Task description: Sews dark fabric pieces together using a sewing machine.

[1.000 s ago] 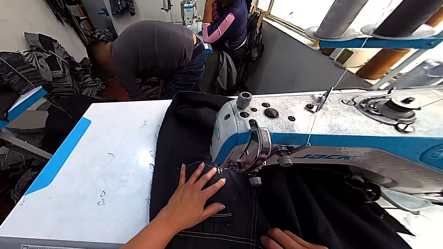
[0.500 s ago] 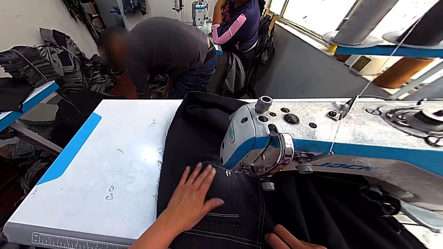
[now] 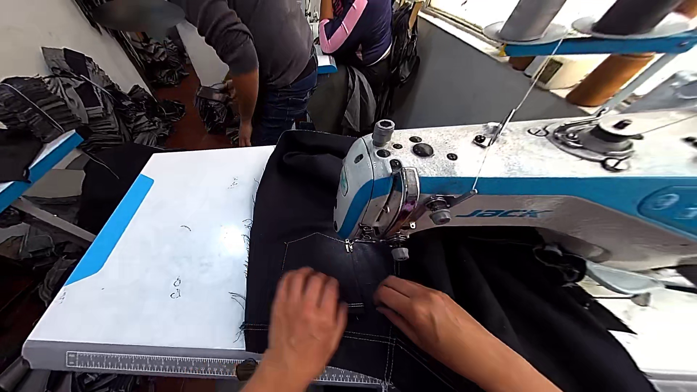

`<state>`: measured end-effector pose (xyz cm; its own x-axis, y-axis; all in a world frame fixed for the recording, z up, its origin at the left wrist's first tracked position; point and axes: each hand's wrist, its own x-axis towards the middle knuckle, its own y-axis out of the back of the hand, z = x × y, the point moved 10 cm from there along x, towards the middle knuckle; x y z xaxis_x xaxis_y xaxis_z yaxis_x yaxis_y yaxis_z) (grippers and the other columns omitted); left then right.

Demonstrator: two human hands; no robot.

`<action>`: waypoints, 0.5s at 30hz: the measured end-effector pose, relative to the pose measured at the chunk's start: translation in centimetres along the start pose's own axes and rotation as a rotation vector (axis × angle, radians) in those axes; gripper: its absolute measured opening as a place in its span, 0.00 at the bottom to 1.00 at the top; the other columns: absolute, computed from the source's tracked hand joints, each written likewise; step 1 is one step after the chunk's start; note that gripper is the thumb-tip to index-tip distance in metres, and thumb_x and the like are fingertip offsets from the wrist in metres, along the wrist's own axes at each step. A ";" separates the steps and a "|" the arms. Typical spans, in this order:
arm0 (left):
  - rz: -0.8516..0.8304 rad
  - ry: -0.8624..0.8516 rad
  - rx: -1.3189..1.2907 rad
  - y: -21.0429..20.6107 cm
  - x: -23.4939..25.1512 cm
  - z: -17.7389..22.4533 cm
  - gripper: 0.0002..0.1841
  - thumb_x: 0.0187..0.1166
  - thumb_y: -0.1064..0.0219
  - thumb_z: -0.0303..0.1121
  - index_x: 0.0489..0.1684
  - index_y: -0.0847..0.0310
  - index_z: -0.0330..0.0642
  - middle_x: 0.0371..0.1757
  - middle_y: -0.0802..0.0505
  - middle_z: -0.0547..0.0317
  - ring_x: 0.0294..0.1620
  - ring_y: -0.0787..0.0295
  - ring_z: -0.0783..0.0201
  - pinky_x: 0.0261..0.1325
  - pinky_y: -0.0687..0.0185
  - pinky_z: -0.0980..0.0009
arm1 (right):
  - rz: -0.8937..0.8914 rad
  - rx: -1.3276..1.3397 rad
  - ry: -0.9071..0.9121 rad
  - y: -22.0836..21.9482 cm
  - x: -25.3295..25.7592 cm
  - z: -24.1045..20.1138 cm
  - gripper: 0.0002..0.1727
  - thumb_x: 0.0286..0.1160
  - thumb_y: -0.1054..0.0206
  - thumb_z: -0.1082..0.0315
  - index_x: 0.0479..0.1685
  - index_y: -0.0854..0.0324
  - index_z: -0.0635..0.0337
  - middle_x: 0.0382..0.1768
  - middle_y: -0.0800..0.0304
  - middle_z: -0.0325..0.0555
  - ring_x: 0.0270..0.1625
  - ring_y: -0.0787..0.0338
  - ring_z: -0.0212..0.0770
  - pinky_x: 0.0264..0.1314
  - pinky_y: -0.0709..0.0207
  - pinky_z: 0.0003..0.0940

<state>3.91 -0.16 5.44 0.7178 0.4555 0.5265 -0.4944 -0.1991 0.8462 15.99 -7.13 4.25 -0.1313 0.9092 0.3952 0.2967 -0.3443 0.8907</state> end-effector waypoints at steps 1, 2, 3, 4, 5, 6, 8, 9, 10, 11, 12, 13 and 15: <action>0.044 -0.052 -0.036 -0.5 -0.2 2.1 0.16 0.72 0.28 0.48 0.43 0.06 0.45 0.44 0.03 0.56 0.54 0.06 0.50 0.60 0.14 0.50 | -0.009 0.037 0.009 -0.5 0.6 0.2 0.08 0.78 0.39 0.69 0.38 0.13 0.55 0.40 0.09 0.42 0.44 0.07 0.40 0.46 0.12 0.32; 0.091 -0.091 -0.047 -1.1 -0.5 3.5 0.16 0.70 0.28 0.49 0.39 0.07 0.47 0.39 0.04 0.60 0.49 0.06 0.55 0.58 0.13 0.56 | -0.017 0.064 0.023 -1.0 1.0 0.4 0.09 0.78 0.39 0.71 0.39 0.12 0.55 0.43 0.08 0.42 0.49 0.07 0.39 0.53 0.12 0.31; 0.134 -0.112 -0.048 -1.5 -0.7 4.1 0.14 0.71 0.28 0.48 0.36 0.07 0.47 0.36 0.05 0.61 0.45 0.07 0.57 0.54 0.13 0.60 | -0.023 0.084 0.036 -1.5 1.3 0.5 0.09 0.78 0.39 0.72 0.40 0.12 0.55 0.46 0.08 0.42 0.53 0.07 0.39 0.57 0.13 0.31; 0.171 -0.119 -0.048 -1.7 -0.7 4.3 0.12 0.71 0.29 0.45 0.34 0.08 0.46 0.33 0.06 0.62 0.42 0.07 0.58 0.49 0.12 0.64 | -0.019 0.099 0.048 -1.8 1.5 0.6 0.09 0.78 0.40 0.72 0.41 0.12 0.55 0.47 0.07 0.42 0.54 0.07 0.39 0.59 0.14 0.30; 0.194 -0.121 -0.050 -1.7 -0.8 4.2 0.10 0.71 0.29 0.42 0.33 0.08 0.46 0.32 0.06 0.61 0.40 0.08 0.58 0.45 0.12 0.66 | -0.002 0.115 0.058 -2.0 1.6 0.7 0.10 0.78 0.40 0.72 0.41 0.12 0.55 0.47 0.07 0.42 0.54 0.07 0.38 0.59 0.14 0.30; 0.205 -0.124 -0.054 -1.7 -1.0 4.1 0.09 0.72 0.30 0.39 0.34 0.07 0.45 0.32 0.06 0.61 0.40 0.07 0.59 0.44 0.12 0.69 | 0.015 0.127 0.062 -2.0 1.5 0.8 0.10 0.79 0.40 0.71 0.40 0.12 0.54 0.47 0.06 0.41 0.54 0.07 0.37 0.59 0.14 0.29; 0.214 -0.138 -0.083 -1.6 -1.5 4.0 0.07 0.74 0.31 0.34 0.35 0.07 0.44 0.35 0.05 0.60 0.42 0.06 0.61 0.48 0.10 0.71 | 0.041 0.136 0.078 -1.9 1.1 0.7 0.10 0.80 0.40 0.68 0.41 0.11 0.53 0.47 0.06 0.39 0.54 0.07 0.35 0.58 0.14 0.28; 0.213 -0.151 -0.109 -1.6 -1.8 4.0 0.06 0.74 0.32 0.31 0.36 0.08 0.43 0.36 0.04 0.59 0.44 0.05 0.60 0.52 0.09 0.71 | 0.053 0.134 0.098 -1.8 0.9 0.4 0.09 0.81 0.39 0.67 0.42 0.11 0.52 0.47 0.06 0.39 0.54 0.07 0.36 0.58 0.14 0.28; 0.208 -0.170 -0.137 -1.5 -1.9 4.0 0.06 0.74 0.33 0.28 0.36 0.08 0.42 0.38 0.04 0.58 0.46 0.04 0.60 0.55 0.09 0.70 | 0.067 0.124 0.122 -1.6 0.6 0.2 0.09 0.82 0.39 0.66 0.42 0.12 0.52 0.47 0.06 0.39 0.54 0.07 0.36 0.57 0.14 0.27; 0.197 -0.189 -0.172 -1.5 -2.1 4.0 0.06 0.75 0.34 0.26 0.36 0.09 0.42 0.39 0.03 0.57 0.48 0.04 0.59 0.56 0.09 0.70 | 0.082 0.107 0.144 -1.5 0.4 -0.1 0.10 0.82 0.39 0.65 0.43 0.11 0.52 0.47 0.05 0.39 0.54 0.07 0.36 0.56 0.14 0.27; 0.182 -0.204 -0.215 -1.5 -2.2 3.8 0.07 0.75 0.35 0.24 0.36 0.09 0.41 0.40 0.03 0.56 0.49 0.04 0.58 0.57 0.10 0.70 | 0.093 0.085 0.166 -1.5 0.1 -0.4 0.10 0.83 0.39 0.64 0.43 0.11 0.52 0.47 0.05 0.39 0.54 0.07 0.36 0.55 0.14 0.27; 0.159 -0.208 -0.276 -1.6 -2.3 3.4 0.07 0.76 0.35 0.24 0.36 0.09 0.42 0.41 0.03 0.56 0.51 0.04 0.58 0.59 0.10 0.70 | 0.100 0.063 0.191 -1.5 -0.1 -0.6 0.11 0.85 0.40 0.63 0.43 0.11 0.53 0.47 0.05 0.39 0.55 0.06 0.36 0.54 0.14 0.26; 0.075 -0.194 -0.447 -1.7 -2.1 2.0 0.07 0.77 0.35 0.24 0.36 0.09 0.41 0.43 0.03 0.56 0.56 0.05 0.59 0.65 0.12 0.69 | 0.104 0.008 0.253 -1.4 -0.5 -1.3 0.11 0.86 0.41 0.65 0.43 0.12 0.55 0.46 0.05 0.42 0.54 0.06 0.38 0.51 0.13 0.28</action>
<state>4.18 -2.52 3.05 0.7290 0.2762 0.6264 -0.6799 0.1859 0.7093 14.36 -7.38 3.08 -0.3318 0.7812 0.5289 0.3281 -0.4301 0.8411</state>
